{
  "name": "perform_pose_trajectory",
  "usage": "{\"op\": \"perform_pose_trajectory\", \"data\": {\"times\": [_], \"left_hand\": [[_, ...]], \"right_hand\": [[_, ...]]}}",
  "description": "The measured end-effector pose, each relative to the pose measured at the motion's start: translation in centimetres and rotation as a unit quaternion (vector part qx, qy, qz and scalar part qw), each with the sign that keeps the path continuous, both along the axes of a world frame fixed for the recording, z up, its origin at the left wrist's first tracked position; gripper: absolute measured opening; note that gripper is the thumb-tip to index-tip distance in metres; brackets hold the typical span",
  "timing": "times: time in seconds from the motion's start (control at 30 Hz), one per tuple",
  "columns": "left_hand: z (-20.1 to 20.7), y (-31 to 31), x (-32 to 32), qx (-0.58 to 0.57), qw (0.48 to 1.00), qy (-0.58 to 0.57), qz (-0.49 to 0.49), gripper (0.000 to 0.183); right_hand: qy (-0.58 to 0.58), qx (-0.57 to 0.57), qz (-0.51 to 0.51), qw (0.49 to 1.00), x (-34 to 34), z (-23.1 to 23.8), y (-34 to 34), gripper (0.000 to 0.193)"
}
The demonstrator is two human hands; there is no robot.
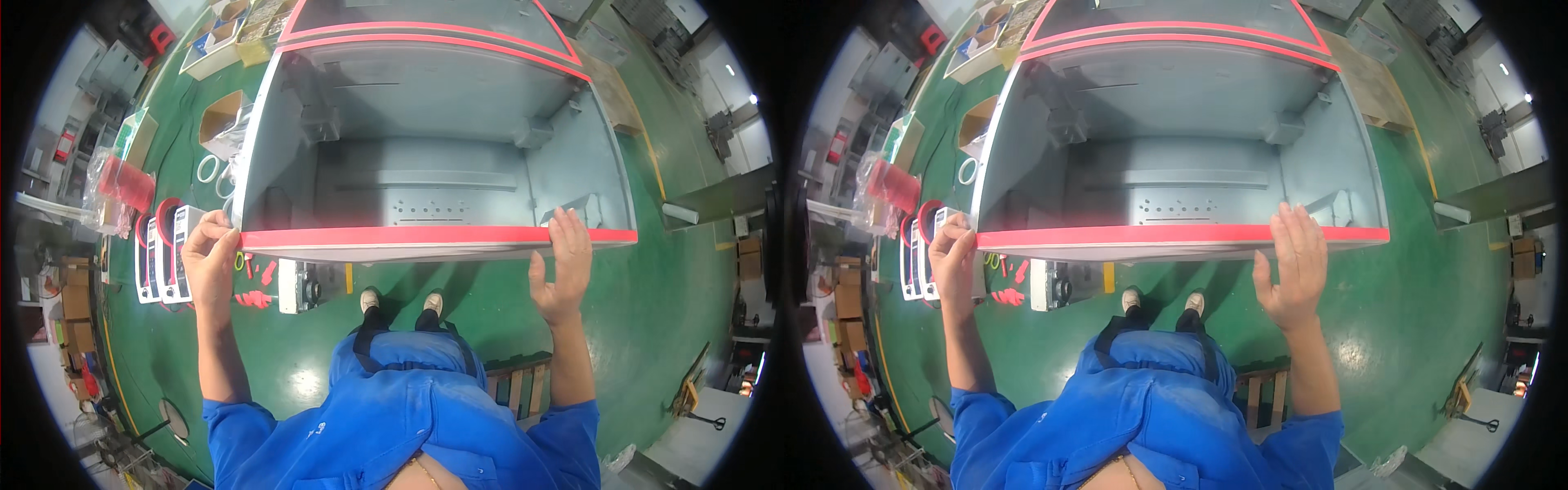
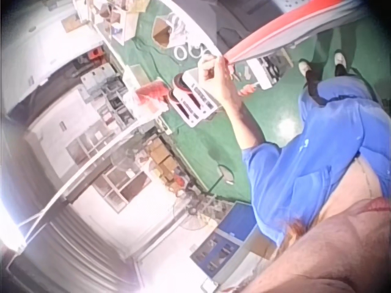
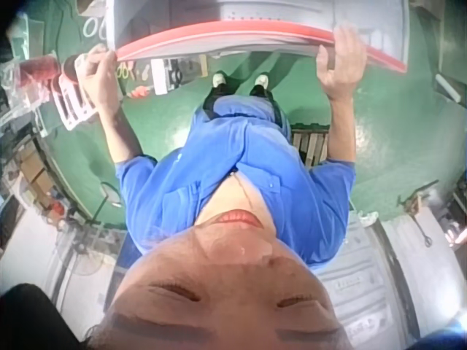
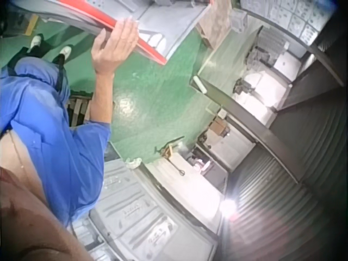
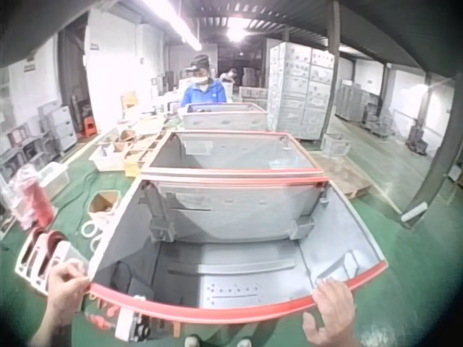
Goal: The person applies red tape along the edges of a metal cabinet door, smoothing it down and cutting excess pieces. They handle the tape and the cabinet door throughout the process.
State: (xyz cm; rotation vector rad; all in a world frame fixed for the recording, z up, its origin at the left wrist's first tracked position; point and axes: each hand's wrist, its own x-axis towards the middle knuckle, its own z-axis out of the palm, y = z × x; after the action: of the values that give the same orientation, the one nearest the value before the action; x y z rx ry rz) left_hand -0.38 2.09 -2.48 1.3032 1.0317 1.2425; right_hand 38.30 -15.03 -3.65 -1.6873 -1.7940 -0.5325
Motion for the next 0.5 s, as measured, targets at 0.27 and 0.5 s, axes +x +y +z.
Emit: {"op": "perform_pose_trajectory", "data": {"times": [0.27, 0.5], "left_hand": [[0.16, -0.05, 0.16, 0.001, 1.0, -0.001, -0.004, 0.01], [0.13, 0.01, -0.01, -0.022, 1.0, -0.014, -0.002, 0.01]], "right_hand": [[-0.025, -0.02, 0.002, 0.999, -0.45, -0.54, -0.02, 0.042], [-0.018, -0.01, 0.004, 1.0, -0.53, -0.75, -0.02, 0.043]]}}
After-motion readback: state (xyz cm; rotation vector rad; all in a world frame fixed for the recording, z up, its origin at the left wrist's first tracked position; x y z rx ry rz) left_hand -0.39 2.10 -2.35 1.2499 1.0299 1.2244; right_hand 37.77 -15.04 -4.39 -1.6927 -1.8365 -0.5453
